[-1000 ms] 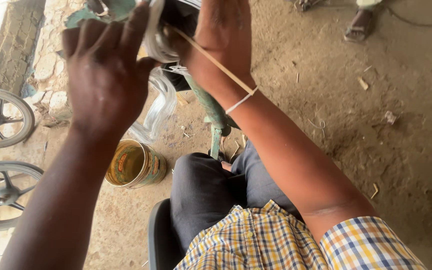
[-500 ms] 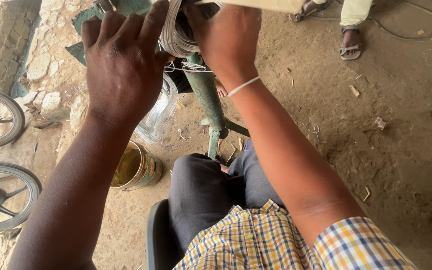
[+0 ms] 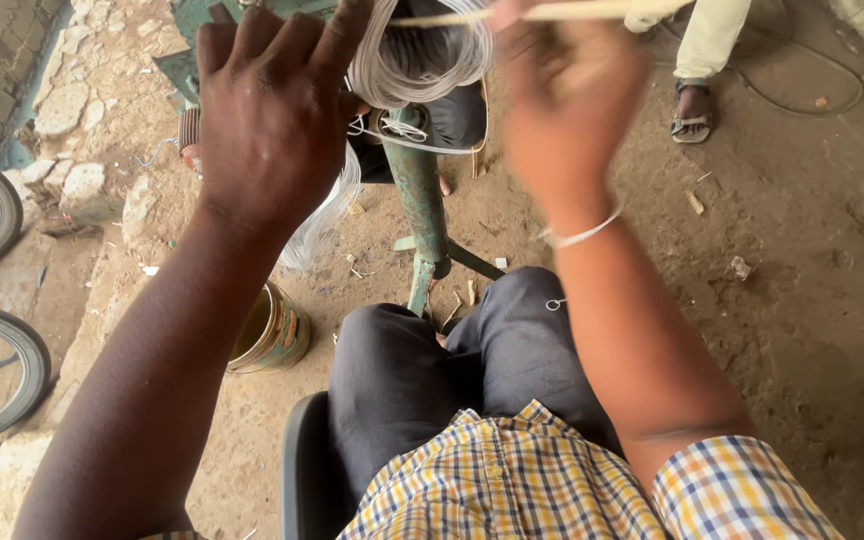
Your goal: The person feeds white wire onto a rotating winding machine drum, using a stick to separate and guide the strands, then gathers the wound coil, ties it with a wire end, and lifts it off the machine.
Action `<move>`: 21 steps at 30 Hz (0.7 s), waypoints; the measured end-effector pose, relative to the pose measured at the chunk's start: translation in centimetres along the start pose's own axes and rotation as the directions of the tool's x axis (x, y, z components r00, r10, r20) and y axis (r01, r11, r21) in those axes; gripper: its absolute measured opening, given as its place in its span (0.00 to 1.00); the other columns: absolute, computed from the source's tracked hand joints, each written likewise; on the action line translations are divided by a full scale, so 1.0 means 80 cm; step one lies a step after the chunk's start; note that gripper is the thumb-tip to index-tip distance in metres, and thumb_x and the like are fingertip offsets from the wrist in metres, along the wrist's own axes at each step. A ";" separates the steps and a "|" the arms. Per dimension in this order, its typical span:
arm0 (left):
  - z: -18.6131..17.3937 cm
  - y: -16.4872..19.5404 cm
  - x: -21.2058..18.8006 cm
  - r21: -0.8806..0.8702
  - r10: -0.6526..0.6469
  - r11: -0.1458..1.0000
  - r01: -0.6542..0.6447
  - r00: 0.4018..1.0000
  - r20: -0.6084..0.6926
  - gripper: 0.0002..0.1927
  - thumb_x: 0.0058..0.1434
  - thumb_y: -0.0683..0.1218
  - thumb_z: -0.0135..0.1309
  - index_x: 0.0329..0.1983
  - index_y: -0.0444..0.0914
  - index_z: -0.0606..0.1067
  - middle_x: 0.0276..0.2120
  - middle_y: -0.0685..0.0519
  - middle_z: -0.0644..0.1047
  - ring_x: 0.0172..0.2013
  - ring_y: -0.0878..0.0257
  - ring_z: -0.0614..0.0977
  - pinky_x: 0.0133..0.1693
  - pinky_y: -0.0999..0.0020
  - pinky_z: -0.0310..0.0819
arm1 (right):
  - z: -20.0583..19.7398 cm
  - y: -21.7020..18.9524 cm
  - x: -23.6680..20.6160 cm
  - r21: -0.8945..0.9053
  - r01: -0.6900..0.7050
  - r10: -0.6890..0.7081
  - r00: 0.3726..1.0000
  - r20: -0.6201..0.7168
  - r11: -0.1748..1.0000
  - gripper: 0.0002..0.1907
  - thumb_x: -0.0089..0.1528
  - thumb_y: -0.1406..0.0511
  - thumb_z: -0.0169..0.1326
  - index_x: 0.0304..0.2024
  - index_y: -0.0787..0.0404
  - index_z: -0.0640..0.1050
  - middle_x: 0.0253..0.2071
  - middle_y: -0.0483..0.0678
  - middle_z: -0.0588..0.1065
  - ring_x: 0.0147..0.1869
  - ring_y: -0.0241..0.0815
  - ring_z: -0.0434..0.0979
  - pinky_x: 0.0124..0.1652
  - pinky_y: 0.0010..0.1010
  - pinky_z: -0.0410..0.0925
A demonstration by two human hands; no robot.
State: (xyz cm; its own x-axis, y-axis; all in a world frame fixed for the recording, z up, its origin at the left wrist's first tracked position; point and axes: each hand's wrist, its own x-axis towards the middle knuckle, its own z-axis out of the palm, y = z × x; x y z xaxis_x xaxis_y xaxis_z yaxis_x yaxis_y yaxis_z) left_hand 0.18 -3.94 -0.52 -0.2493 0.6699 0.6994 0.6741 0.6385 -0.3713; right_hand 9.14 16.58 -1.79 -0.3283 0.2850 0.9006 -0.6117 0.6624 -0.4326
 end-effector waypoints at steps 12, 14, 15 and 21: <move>-0.018 0.002 0.005 -0.096 -0.005 0.995 0.011 0.998 0.064 0.38 0.68 0.55 0.68 0.78 0.43 0.67 0.45 0.51 0.79 0.50 0.52 0.77 0.49 0.49 0.65 | -0.009 0.003 0.004 0.216 -0.154 0.195 0.964 -0.181 0.964 0.07 0.66 0.65 0.57 0.35 0.61 0.78 0.29 0.45 0.76 0.32 0.36 0.77 0.34 0.27 0.72; -0.021 0.004 0.011 0.005 0.032 0.999 -0.032 0.998 -0.062 0.39 0.63 0.57 0.67 0.74 0.46 0.66 0.57 0.50 0.76 0.56 0.51 0.76 0.57 0.49 0.63 | -0.019 0.005 -0.022 -0.149 -0.100 0.091 0.994 -0.067 0.984 0.07 0.66 0.69 0.60 0.35 0.67 0.77 0.30 0.51 0.71 0.33 0.41 0.70 0.35 0.30 0.63; -0.025 0.008 0.011 0.046 0.060 0.997 -0.055 0.992 -0.107 0.39 0.61 0.59 0.66 0.73 0.48 0.66 0.62 0.49 0.75 0.60 0.50 0.75 0.60 0.49 0.62 | -0.026 0.003 -0.034 -0.055 0.053 -0.055 0.998 -0.032 0.997 0.07 0.69 0.68 0.58 0.39 0.67 0.76 0.36 0.52 0.74 0.39 0.42 0.74 0.39 0.28 0.68; -0.038 0.084 0.004 -0.464 -0.154 0.864 0.197 0.980 0.128 0.35 0.68 0.53 0.60 0.74 0.35 0.63 0.67 0.45 0.70 0.43 0.49 0.85 0.37 0.57 0.79 | -0.112 0.005 -0.050 0.142 0.071 -0.056 0.993 -0.101 0.987 0.14 0.79 0.62 0.58 0.54 0.67 0.71 0.43 0.54 0.77 0.39 0.40 0.77 0.40 0.29 0.74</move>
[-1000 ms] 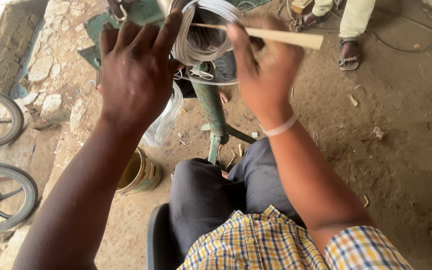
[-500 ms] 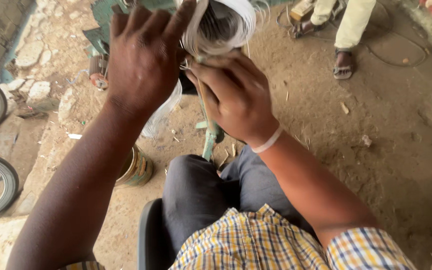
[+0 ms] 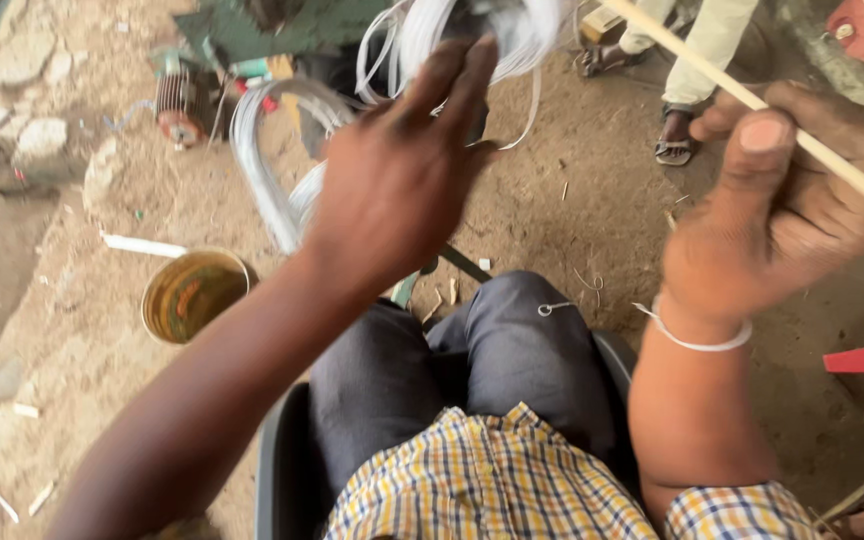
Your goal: The person feeds white wire onto a rotating winding machine drum, using a stick to separate and guide the strands, then gathers the wound coil, ties it with a wire end, and lifts it off the machine.
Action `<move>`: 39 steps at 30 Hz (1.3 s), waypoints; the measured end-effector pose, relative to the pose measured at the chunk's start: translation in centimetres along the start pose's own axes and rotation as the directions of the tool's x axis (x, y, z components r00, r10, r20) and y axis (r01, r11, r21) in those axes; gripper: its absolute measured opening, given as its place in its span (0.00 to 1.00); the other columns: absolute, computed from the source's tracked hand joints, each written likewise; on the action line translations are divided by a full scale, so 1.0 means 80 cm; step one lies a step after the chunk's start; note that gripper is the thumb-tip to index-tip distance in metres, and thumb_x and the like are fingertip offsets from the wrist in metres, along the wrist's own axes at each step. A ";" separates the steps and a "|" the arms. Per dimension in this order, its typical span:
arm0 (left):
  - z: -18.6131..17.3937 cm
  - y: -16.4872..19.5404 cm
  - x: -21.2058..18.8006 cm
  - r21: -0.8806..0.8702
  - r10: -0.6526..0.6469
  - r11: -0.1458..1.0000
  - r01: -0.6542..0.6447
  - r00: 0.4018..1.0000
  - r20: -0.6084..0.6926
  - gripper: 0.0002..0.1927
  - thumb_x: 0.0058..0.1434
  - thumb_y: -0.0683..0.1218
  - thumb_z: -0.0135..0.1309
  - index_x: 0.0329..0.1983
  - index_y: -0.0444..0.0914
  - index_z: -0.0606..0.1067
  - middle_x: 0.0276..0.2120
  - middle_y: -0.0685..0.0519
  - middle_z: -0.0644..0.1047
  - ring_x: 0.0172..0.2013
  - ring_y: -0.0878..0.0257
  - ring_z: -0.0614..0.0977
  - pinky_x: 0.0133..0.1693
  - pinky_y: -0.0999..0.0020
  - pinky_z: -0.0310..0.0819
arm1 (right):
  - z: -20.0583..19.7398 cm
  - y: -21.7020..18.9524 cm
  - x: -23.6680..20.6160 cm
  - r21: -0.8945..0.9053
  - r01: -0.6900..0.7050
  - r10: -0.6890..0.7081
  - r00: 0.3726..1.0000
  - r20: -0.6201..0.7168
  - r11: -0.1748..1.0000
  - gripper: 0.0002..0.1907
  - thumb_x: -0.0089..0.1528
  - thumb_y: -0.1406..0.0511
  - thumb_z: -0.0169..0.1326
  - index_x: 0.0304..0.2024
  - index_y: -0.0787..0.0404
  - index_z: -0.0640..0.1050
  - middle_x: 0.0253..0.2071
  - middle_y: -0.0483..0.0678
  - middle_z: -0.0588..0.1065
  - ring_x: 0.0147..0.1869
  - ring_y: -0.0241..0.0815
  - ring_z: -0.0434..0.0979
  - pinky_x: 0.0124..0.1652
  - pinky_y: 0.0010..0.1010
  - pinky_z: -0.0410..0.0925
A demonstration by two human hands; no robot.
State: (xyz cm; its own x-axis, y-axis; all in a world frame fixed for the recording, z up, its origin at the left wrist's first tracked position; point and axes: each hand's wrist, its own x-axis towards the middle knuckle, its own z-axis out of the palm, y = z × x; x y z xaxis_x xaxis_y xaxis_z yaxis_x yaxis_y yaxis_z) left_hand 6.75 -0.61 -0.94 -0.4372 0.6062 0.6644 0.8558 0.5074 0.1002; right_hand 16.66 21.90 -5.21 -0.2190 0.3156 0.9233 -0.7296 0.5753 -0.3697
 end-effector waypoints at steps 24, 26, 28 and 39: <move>0.123 -0.024 0.028 -0.246 -0.181 0.966 0.081 0.889 -0.419 0.16 0.70 0.47 0.56 0.61 0.46 0.77 0.48 0.58 0.82 0.37 0.56 0.86 0.34 0.60 0.78 | 0.034 -0.032 0.018 -0.446 0.433 -0.171 0.840 0.515 0.783 0.07 0.77 0.70 0.51 0.52 0.68 0.78 0.45 0.54 0.77 0.50 0.48 0.81 0.47 0.33 0.74; 0.128 -0.023 0.027 -0.230 -0.186 0.968 0.096 0.894 -0.407 0.15 0.70 0.48 0.57 0.60 0.47 0.77 0.47 0.57 0.82 0.35 0.54 0.85 0.34 0.58 0.77 | 0.032 -0.035 0.017 -0.450 0.445 -0.171 0.831 0.529 0.774 0.07 0.78 0.69 0.51 0.53 0.68 0.78 0.46 0.53 0.78 0.51 0.47 0.81 0.48 0.33 0.74; 0.130 -0.022 0.026 -0.218 -0.199 0.969 0.117 0.893 -0.403 0.15 0.69 0.48 0.57 0.59 0.47 0.78 0.46 0.56 0.81 0.35 0.53 0.85 0.34 0.57 0.77 | 0.031 -0.038 0.016 -0.454 0.445 -0.161 0.828 0.537 0.772 0.07 0.79 0.69 0.51 0.53 0.67 0.77 0.47 0.53 0.78 0.52 0.47 0.81 0.49 0.33 0.74; 0.135 -0.024 0.027 -0.254 -0.229 0.958 0.136 0.896 -0.381 0.13 0.70 0.49 0.55 0.58 0.51 0.79 0.48 0.58 0.81 0.39 0.54 0.85 0.40 0.58 0.80 | 0.036 -0.041 0.022 -0.479 0.477 -0.152 0.807 0.570 0.737 0.05 0.77 0.71 0.52 0.53 0.66 0.78 0.47 0.52 0.78 0.50 0.48 0.81 0.48 0.34 0.73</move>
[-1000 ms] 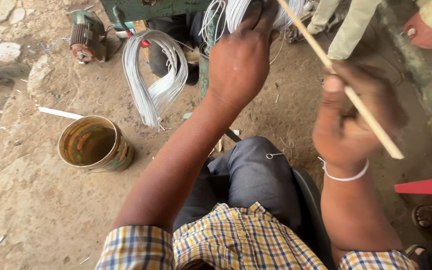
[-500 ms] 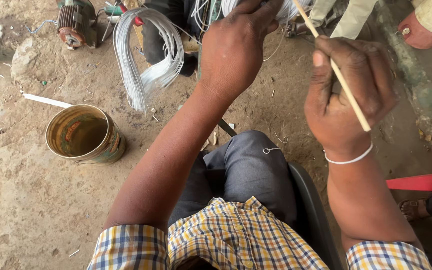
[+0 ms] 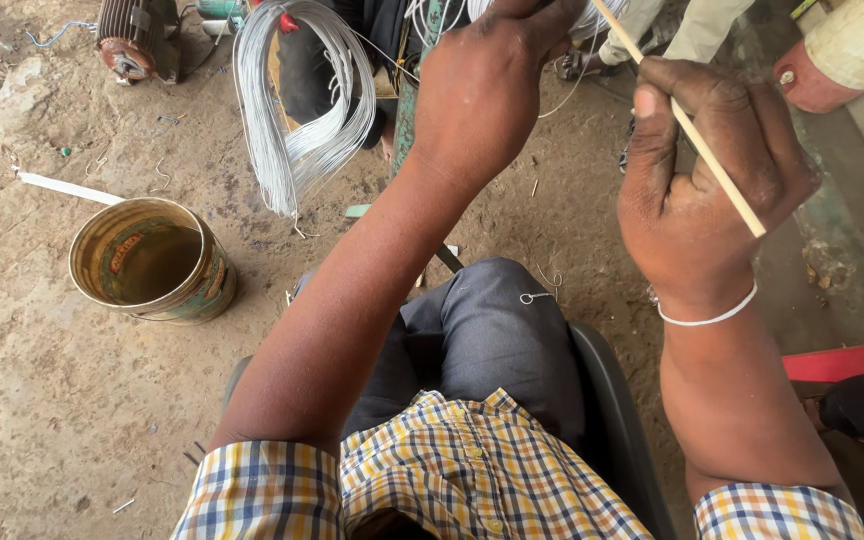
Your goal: The person feeds white wire onto a rotating winding machine drum, using a stick to separate and guide the strands, then gathers the wound coil, ties it with a wire end, and lifts it off the machine.
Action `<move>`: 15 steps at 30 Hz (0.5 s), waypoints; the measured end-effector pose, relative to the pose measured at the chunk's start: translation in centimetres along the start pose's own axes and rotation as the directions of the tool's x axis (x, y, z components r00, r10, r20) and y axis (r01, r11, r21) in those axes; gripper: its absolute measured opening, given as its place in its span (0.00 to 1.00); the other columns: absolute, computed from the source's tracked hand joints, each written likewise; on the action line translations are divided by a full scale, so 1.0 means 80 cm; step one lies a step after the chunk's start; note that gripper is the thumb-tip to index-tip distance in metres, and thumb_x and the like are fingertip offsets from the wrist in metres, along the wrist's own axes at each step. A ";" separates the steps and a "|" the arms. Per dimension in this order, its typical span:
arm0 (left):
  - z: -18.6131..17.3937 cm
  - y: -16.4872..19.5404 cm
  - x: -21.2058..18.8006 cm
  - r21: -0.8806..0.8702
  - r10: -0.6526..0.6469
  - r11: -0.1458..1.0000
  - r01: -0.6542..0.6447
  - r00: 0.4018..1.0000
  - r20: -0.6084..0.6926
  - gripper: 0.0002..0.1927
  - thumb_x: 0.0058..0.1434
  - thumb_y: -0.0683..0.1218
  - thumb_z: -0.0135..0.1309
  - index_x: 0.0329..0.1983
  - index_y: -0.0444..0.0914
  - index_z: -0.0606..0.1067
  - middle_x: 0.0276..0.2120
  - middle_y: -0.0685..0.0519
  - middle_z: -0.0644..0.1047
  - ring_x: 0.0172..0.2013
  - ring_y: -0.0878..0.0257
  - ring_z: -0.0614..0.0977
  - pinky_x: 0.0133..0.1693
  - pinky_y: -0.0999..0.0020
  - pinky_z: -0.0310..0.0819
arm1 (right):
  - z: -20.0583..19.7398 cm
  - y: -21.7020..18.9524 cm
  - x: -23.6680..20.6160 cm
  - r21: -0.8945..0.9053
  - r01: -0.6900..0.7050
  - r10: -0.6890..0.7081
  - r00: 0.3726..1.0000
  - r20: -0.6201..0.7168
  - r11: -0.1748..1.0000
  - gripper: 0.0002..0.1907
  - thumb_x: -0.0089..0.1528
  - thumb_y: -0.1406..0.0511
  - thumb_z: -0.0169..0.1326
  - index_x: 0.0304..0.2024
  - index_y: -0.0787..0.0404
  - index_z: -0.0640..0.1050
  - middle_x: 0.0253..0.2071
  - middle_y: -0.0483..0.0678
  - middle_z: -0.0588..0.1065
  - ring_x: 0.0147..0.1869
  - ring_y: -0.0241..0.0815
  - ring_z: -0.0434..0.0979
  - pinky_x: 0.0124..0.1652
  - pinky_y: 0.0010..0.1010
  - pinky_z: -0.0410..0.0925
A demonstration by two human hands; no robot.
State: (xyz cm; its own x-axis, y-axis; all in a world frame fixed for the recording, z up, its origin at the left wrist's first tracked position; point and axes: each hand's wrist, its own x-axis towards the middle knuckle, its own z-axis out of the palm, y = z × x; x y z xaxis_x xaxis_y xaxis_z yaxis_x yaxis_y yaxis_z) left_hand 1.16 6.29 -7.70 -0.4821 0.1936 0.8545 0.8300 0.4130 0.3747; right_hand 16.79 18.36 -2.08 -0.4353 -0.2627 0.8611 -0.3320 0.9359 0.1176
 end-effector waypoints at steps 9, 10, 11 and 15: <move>-0.004 0.004 -0.004 0.035 -0.031 0.999 0.032 0.999 -0.018 0.14 0.69 0.49 0.55 0.57 0.50 0.79 0.49 0.58 0.81 0.33 0.54 0.85 0.32 0.59 0.78 | 0.005 -0.005 0.002 -0.012 -0.010 0.010 1.000 -0.008 1.000 0.05 0.75 0.73 0.54 0.52 0.66 0.78 0.46 0.53 0.77 0.48 0.48 0.80 0.46 0.34 0.73; -0.003 0.004 -0.004 0.039 -0.017 0.999 0.018 1.000 -0.015 0.14 0.69 0.50 0.55 0.56 0.49 0.79 0.48 0.58 0.81 0.33 0.54 0.85 0.32 0.59 0.78 | 0.006 -0.005 0.003 -0.008 -0.013 0.013 1.000 -0.006 1.000 0.05 0.75 0.73 0.54 0.52 0.66 0.78 0.46 0.53 0.77 0.48 0.48 0.80 0.46 0.34 0.72; -0.003 0.004 -0.004 0.043 -0.004 0.999 0.004 1.000 -0.011 0.14 0.68 0.51 0.56 0.56 0.49 0.79 0.47 0.58 0.81 0.33 0.54 0.85 0.32 0.59 0.78 | 0.007 -0.005 0.003 -0.004 -0.009 0.009 1.000 -0.006 1.000 0.05 0.75 0.73 0.54 0.53 0.66 0.78 0.46 0.53 0.77 0.48 0.48 0.80 0.46 0.34 0.72; -0.001 0.002 -0.003 0.041 -0.013 0.999 0.015 1.000 -0.028 0.13 0.70 0.53 0.56 0.56 0.48 0.79 0.47 0.57 0.81 0.33 0.55 0.86 0.32 0.60 0.79 | 0.015 -0.003 0.006 0.024 0.017 -0.016 1.000 -0.011 1.000 0.06 0.75 0.74 0.53 0.53 0.67 0.78 0.46 0.53 0.77 0.49 0.48 0.81 0.47 0.34 0.73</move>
State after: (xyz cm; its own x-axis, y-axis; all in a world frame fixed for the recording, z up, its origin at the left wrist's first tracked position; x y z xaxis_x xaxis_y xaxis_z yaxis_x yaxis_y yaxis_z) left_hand 1.43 6.25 -7.80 -0.4851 0.1629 0.8591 0.8106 0.4523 0.3719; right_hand 15.66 17.72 -2.24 -0.4209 -0.2754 0.8643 -0.3591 0.9256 0.1201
